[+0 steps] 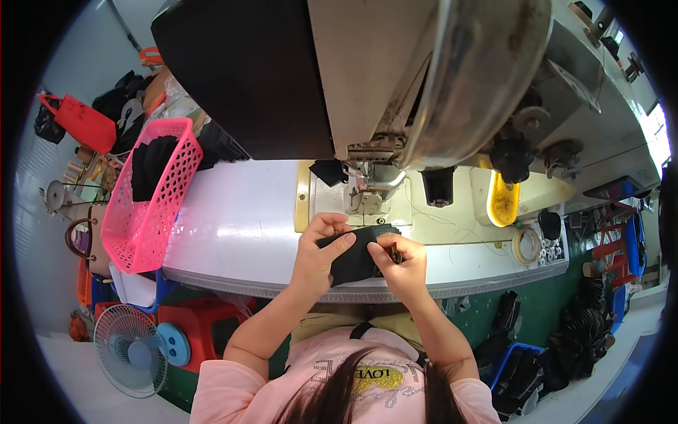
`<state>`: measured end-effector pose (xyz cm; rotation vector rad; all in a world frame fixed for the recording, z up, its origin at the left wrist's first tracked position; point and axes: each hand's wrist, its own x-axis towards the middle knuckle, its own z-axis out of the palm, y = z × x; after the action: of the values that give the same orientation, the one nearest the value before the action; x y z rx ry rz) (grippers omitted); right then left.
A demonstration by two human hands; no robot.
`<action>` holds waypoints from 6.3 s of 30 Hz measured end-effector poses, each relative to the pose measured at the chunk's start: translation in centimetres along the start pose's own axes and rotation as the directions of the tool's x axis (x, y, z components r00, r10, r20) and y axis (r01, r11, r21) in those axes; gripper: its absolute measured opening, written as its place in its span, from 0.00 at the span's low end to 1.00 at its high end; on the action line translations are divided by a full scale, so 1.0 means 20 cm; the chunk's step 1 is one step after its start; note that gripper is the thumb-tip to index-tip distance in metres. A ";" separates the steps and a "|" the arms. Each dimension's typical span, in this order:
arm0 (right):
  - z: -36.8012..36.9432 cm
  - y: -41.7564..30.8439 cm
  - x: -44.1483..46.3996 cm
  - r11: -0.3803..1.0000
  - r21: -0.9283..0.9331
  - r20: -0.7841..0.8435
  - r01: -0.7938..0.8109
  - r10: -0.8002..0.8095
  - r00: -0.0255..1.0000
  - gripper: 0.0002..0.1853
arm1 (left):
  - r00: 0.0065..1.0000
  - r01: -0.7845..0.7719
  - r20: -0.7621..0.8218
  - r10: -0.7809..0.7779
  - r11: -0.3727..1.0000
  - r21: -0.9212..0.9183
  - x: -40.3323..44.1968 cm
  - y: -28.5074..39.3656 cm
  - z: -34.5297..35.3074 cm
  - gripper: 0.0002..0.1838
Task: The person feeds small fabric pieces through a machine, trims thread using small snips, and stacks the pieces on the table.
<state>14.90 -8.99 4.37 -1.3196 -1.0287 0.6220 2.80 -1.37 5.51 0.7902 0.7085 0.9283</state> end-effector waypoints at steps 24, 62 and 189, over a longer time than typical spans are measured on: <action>-0.16 0.47 0.05 0.934 -0.329 -0.295 0.142 -0.244 0.924 0.04 | 0.989 0.056 0.128 -0.075 0.987 0.150 0.35 0.22 0.09 0.17; -0.17 0.54 0.02 0.948 -0.308 -0.246 0.074 -0.155 0.957 0.07 | 0.912 -0.409 0.070 0.403 0.893 0.189 0.39 0.26 -0.07 0.10; -0.14 0.52 0.00 0.977 -0.212 -0.225 -0.008 -0.041 0.973 0.04 | 0.956 -0.223 0.227 0.184 0.962 0.159 0.38 0.25 -0.03 0.08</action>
<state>19.24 -8.30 -5.44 -1.5290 -0.9337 0.3434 3.47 7.37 7.96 1.1243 0.5369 0.9563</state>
